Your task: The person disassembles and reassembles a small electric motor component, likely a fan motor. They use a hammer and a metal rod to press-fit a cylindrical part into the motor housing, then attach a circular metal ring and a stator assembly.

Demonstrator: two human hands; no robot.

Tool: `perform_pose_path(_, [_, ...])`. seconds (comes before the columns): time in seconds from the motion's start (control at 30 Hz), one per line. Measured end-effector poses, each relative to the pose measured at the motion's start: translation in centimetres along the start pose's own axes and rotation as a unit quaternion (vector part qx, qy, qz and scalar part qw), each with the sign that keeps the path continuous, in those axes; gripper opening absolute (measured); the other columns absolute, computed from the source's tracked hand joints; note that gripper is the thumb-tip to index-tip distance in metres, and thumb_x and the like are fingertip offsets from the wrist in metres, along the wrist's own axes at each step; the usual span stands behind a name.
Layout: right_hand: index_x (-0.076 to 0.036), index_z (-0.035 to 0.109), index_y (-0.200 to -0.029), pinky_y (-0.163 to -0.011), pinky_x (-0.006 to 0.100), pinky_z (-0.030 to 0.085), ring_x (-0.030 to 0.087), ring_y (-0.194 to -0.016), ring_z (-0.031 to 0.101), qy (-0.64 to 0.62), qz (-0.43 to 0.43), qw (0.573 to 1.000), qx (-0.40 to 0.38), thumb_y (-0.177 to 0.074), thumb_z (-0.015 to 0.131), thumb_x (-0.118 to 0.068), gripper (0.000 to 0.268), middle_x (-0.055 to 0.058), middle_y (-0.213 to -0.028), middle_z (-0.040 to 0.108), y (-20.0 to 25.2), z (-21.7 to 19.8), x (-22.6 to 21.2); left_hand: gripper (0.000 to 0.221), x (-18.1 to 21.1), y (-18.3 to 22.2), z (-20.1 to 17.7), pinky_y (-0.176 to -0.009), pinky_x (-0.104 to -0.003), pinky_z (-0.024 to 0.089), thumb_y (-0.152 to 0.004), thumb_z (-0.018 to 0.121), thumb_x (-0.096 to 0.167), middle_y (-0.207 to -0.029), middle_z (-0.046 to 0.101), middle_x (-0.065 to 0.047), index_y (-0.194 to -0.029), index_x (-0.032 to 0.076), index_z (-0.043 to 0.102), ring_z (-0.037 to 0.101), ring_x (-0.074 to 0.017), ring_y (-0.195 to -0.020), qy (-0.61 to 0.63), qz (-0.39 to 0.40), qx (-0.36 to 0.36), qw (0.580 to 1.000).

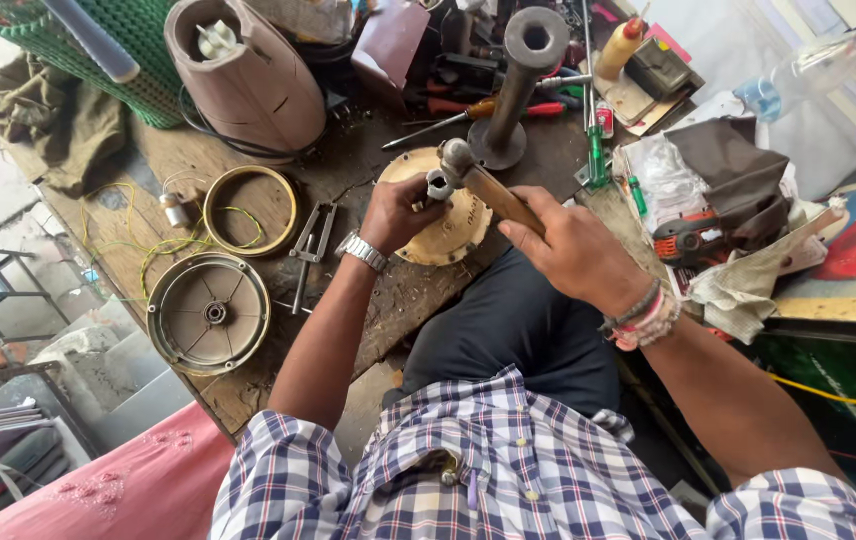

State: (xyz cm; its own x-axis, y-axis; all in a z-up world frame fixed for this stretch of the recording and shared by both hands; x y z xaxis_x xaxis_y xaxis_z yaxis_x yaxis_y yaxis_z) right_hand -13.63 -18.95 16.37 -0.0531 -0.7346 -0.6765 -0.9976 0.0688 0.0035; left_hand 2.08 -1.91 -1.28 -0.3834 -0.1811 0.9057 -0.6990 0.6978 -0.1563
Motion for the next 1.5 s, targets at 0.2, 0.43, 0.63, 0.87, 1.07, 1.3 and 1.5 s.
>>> perform_pose_path(0.2, [0.0, 0.052, -0.141, -0.055, 0.035, 0.046, 0.018, -0.06, 0.06, -0.046, -0.06, 0.984, 0.163, -0.105, 0.061, -0.024, 0.044, 0.01, -0.077, 0.068, 4.8, -4.2, -1.1, 0.031, 0.9, 0.2, -0.2, -0.071, -0.03, 0.058, -0.086, 0.084, 0.015, -0.092, 0.078, -0.007, -0.114, 0.006, 0.073, 0.071, -0.0117, -0.075, -0.018, 0.009, 0.005, 1.0])
perform_pose_path(0.43, [-0.002, 0.042, -0.148, -0.046, 0.031, 0.05, 0.019, -0.052, 0.063, 0.055, 0.013, 0.998, -0.027, -0.106, 0.056, -0.039, 0.058, 0.008, -0.066, 0.066, 1.2, 2.5, -0.1, 0.03, 0.5, -0.1, -0.2, -0.075, -0.032, 0.059, -0.085, 0.084, 0.012, -0.093, 0.078, -0.009, -0.113, 0.007, 0.074, 0.073, -0.0146, -0.08, -0.018, 0.035, 0.003, 0.999])
perform_pose_path(0.63, [-0.002, 0.058, -0.133, -0.048, 0.042, 0.05, 0.028, -0.055, 0.068, 0.066, -0.089, 0.993, 0.034, -0.099, 0.065, -0.029, 0.044, 0.014, -0.069, 0.067, 4.1, -0.6, -1.0, 0.041, 0.0, 0.2, 0.0, -0.077, -0.031, 0.06, -0.079, 0.087, 0.013, -0.099, 0.077, -0.011, -0.115, 0.005, 0.071, 0.075, -0.0148, -0.089, 0.016, 0.058, 0.023, 0.998])
perform_pose_path(0.87, [-0.011, 0.059, -0.117, -0.052, 0.037, 0.052, 0.023, -0.056, 0.068, 0.01, -0.139, 0.984, 0.111, -0.104, 0.063, -0.02, 0.016, 0.01, -0.067, 0.066, 3.0, 1.2, -0.8, 0.028, -0.7, 0.3, -0.3, -0.076, -0.031, 0.061, -0.086, 0.084, 0.015, -0.094, 0.08, -0.006, -0.111, 0.008, 0.074, 0.076, -0.0131, -0.082, -0.008, 0.001, -0.009, 1.0])
perform_pose_path(1.07, [-0.003, 0.056, -0.133, -0.044, 0.039, 0.049, 0.028, -0.047, 0.066, 0.125, -0.053, 0.99, -0.032, -0.096, 0.07, -0.027, 0.046, 0.014, -0.06, 0.064, 1.9, 0.9, -0.7, 0.03, -0.3, 0.4, -0.9, -0.071, -0.033, 0.059, -0.082, 0.086, 0.014, -0.089, 0.078, -0.01, -0.109, 0.007, 0.075, 0.072, -0.0175, -0.076, -0.047, 0.045, 0.018, 0.998])
perform_pose_path(1.3, [-0.002, 0.05, -0.133, -0.049, 0.039, 0.04, 0.031, -0.052, 0.052, -0.132, -0.075, 0.967, 0.203, -0.105, 0.064, -0.02, 0.036, 0.021, -0.079, 0.059, 2.5, -0.5, 0.0, 0.028, -0.4, 0.5, -0.2, -0.078, -0.031, 0.061, -0.086, 0.083, 0.014, -0.097, 0.079, -0.006, -0.111, 0.008, 0.072, 0.075, -0.014, -0.083, 0.012, 0.032, -0.005, 0.999])
perform_pose_path(1.5, [-0.006, 0.053, -0.137, -0.056, 0.045, 0.055, 0.038, -0.068, 0.072, 0.121, -0.05, 0.991, 0.007, -0.103, 0.064, -0.029, 0.043, 0.022, -0.078, 0.071, -0.9, -0.4, 0.3, 0.036, 0.7, 0.3, -0.6, -0.074, -0.034, 0.059, -0.08, 0.085, 0.012, -0.088, 0.077, -0.009, -0.115, 0.009, 0.076, 0.074, -0.0189, -0.077, -0.084, 0.023, -0.013, 0.996])
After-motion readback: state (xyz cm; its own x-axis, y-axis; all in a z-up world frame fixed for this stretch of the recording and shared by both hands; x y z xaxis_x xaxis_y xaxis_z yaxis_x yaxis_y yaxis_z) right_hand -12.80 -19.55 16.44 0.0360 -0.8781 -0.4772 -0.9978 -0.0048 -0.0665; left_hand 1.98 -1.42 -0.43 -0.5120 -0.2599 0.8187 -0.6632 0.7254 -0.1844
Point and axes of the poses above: each hand's wrist, its own y-axis away from the middle knuckle, its own z-axis out of the palm, x = y × z, the point moved 3 cm from there along -y, towards the middle knuckle
